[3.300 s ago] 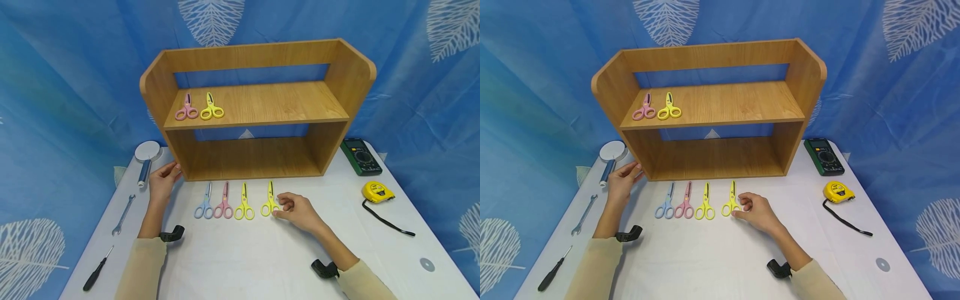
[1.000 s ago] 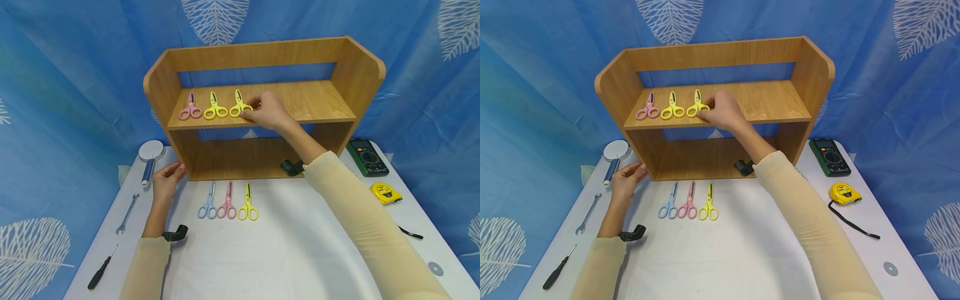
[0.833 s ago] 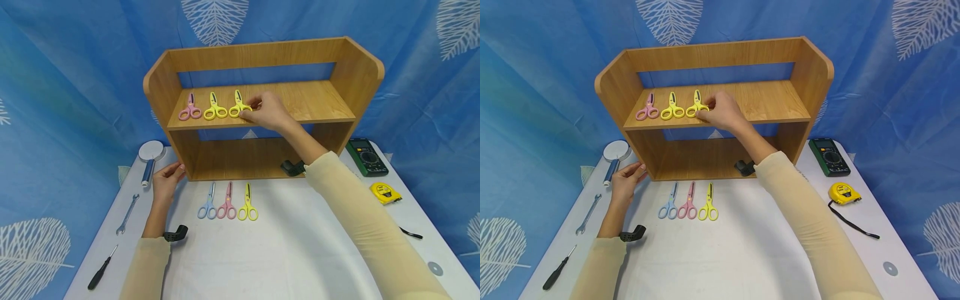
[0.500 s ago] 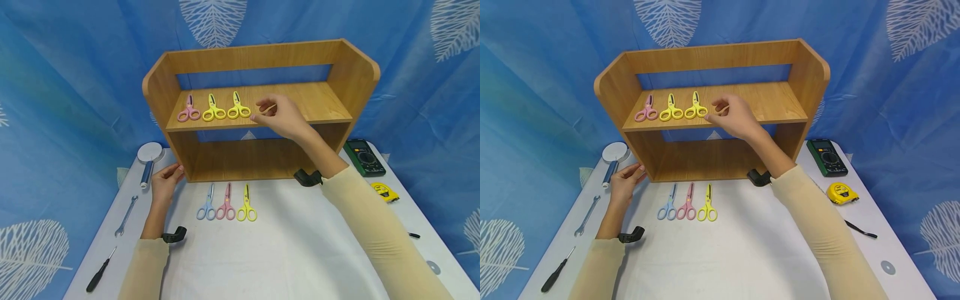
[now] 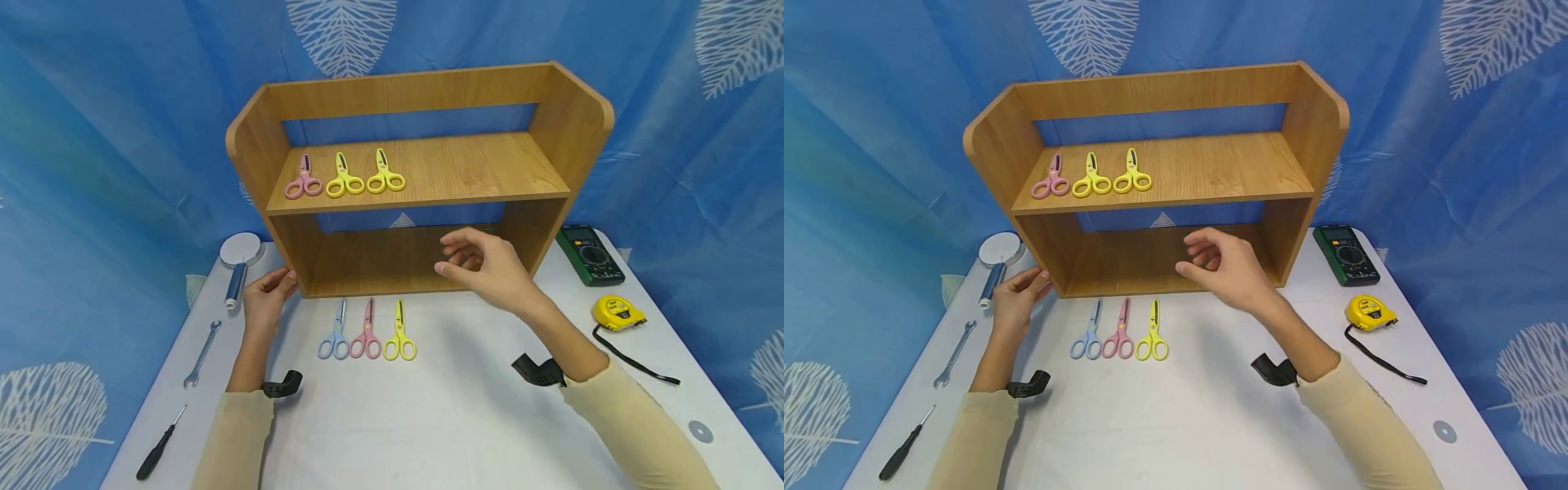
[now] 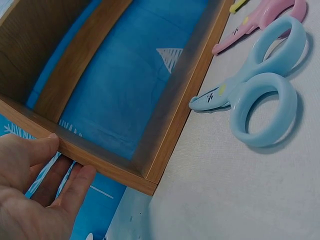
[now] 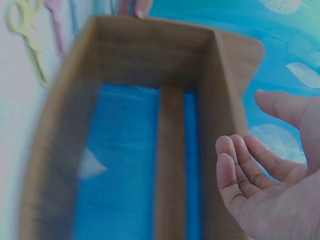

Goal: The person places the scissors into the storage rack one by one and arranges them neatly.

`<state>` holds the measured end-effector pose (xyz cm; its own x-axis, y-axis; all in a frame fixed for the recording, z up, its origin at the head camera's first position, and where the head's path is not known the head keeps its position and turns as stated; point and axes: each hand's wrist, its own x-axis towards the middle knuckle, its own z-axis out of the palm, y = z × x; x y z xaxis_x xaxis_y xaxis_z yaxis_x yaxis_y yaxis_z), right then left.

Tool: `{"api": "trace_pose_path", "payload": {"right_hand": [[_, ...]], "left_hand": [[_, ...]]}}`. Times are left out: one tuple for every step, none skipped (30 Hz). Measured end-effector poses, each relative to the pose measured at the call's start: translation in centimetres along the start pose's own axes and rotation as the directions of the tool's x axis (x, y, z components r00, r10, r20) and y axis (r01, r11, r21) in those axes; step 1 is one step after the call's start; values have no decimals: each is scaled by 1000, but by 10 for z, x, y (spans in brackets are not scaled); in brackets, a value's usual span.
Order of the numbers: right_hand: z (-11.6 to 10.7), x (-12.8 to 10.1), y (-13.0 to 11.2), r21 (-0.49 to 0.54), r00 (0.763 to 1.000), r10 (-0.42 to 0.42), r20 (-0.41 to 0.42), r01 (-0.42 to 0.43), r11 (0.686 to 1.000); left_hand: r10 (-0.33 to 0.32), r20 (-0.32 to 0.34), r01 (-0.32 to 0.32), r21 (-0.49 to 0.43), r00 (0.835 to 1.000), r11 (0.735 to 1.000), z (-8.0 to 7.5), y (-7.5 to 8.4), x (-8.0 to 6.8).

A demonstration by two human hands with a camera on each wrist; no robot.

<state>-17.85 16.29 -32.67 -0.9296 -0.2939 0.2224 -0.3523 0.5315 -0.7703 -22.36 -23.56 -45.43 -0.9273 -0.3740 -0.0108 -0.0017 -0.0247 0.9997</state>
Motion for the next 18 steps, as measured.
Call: {"api": "trace_pose_path", "payload": {"right_hand": [[7, -6, 5, 9, 1000, 9, 11, -9, 1000], [14, -11, 10, 20, 1000, 24, 17, -25, 999], [22, -16, 16, 26, 999, 38, 25, -39, 999], [31, -20, 21, 34, 998, 52, 35, -53, 998], [39, -24, 27, 39, 997, 65, 46, -67, 997], [48, -28, 32, 41, 995, 81, 55, -83, 996], [56, -31, 38, 45, 993, 96, 68, -99, 994], [64, -34, 44, 54, 991, 110, 80, -115, 992], [72, -37, 49, 62, 988, 124, 95, -130, 990], [79, -39, 54, 71, 985, 137, 108, -146, 987], [85, -41, 59, 76, 981, 151, 119, -160, 984], [92, -43, 63, 85, 978, 164, 128, -175, 981], [97, -44, 67, 98, 975, 174, 138, -188, 977], [102, -45, 70, 105, 972, 183, 145, -199, 974], [107, -46, 73, 107, 969, 193, 153, -211, 972], [112, -46, 75, 109, 967, 201, 157, -220, 970], [116, -46, 76, 109, 965, 207, 162, -226, 968], [120, -47, 78, 109, 963, 211, 167, -231, 967]], "left_hand": [[0, -2, 0, 2, 1000, 1000, 0, 0, 0], [0, -3, 0, 8, 1000, 1000, -1, 0, 0], [1, -3, -1, 13, 1000, 1000, -1, 0, 0], [-1, -4, 1, 18, 1000, 1000, -1, 0, 0], [-2, -6, 2, 20, 1000, 1000, -1, 0, 0], [-7, -5, 7, 16, 1000, 1000, -1, -1, 0], [-10, -5, 10, 16, 1000, 1000, -1, -1, 0], [-12, -3, 12, 19, 1000, 1000, -1, -1, 0], [-14, -2, 14, 15, 1000, 1000, -1, -1, 0], [-16, -1, 16, 13, 1000, 1000, -1, -2, 0], [-17, 1, 17, 8, 1000, 1000, -1, -2, 0], [-18, 2, 18, 9, 1000, 1000, 0, -2, 0], [-17, 1, 17, 15, 1000, 1000, 0, -2, 0], [-17, 2, 17, 14, 1000, 1000, 0, -2, 0], [-17, -1, 17, 18, 1000, 1000, 0, -2, 0], [-20, -4, 20, 24, 1000, 1000, 0, -2, 0], [-21, -6, 21, 33, 1000, 999, 0, -1, 0], [-23, -8, 23, 40, 1000, 999, 0, -1, 0]]}}
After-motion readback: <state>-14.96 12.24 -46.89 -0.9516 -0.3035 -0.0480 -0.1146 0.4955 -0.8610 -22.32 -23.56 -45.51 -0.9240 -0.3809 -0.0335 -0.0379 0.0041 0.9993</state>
